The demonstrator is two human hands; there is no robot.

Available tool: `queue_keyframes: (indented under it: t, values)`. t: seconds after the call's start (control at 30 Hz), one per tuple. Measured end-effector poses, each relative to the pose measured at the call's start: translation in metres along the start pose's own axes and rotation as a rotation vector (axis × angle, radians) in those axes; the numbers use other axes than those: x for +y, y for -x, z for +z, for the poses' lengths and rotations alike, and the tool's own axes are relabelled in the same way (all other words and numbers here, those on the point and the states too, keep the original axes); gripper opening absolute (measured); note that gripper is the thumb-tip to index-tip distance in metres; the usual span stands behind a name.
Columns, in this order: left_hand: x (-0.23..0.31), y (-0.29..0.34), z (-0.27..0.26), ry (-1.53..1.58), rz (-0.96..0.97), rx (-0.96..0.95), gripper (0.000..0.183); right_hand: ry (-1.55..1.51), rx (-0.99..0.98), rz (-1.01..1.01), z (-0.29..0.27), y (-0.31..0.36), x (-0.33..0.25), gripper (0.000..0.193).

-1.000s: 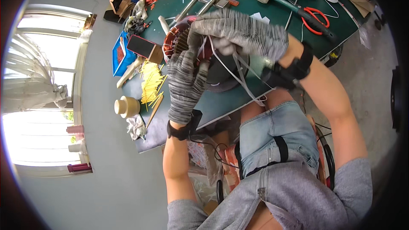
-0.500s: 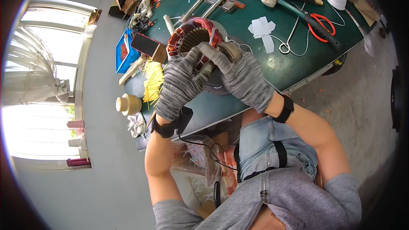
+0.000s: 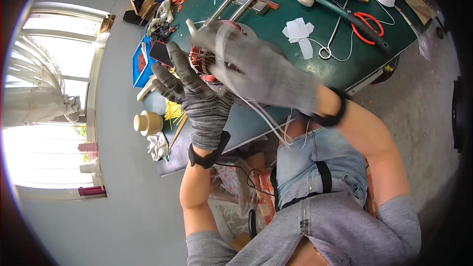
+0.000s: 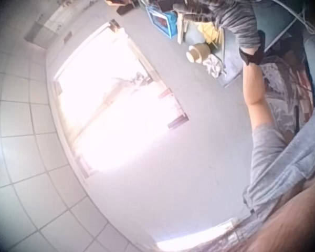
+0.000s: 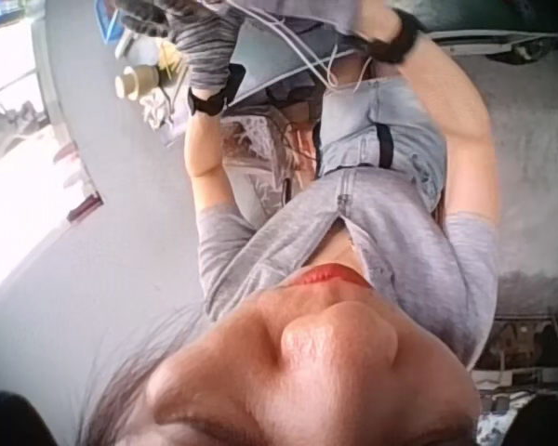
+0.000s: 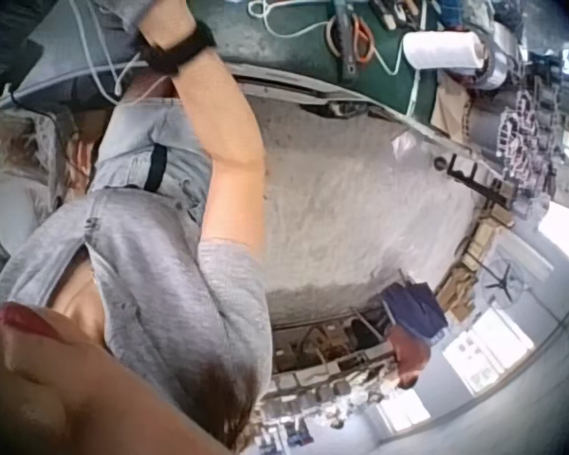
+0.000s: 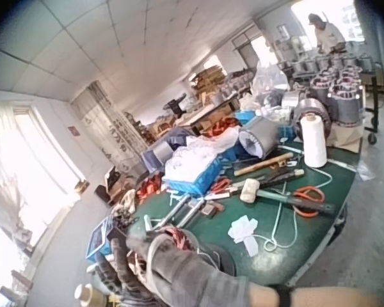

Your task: Tying and shaping the windings of a motor stator using a hammer and screwdriver.

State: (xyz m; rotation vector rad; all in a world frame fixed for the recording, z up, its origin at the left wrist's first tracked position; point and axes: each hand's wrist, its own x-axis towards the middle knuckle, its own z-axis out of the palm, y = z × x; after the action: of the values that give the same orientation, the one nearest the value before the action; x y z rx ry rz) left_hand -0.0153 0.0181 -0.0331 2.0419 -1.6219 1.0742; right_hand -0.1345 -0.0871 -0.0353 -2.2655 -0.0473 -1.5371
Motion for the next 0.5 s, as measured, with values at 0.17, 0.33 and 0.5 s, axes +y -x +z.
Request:
queue_keyframes:
  t: [0.17,0.33,0.5]
  values:
    - [0.0,0.007,0.02,0.046,0.066,0.187,0.081,0.117,-0.088,0.113,0.01,0.025,-0.013,0.02]
    - [0.009,0.005,0.011,0.53,-0.065,-0.227,0.022,-0.597,0.161,1.009,-0.1,0.149,-0.044,0.02]
    - [0.006,0.002,0.01,0.629,-0.138,-0.345,0.02,0.133,-0.522,0.426,-0.132,0.143,-0.066,0.034]
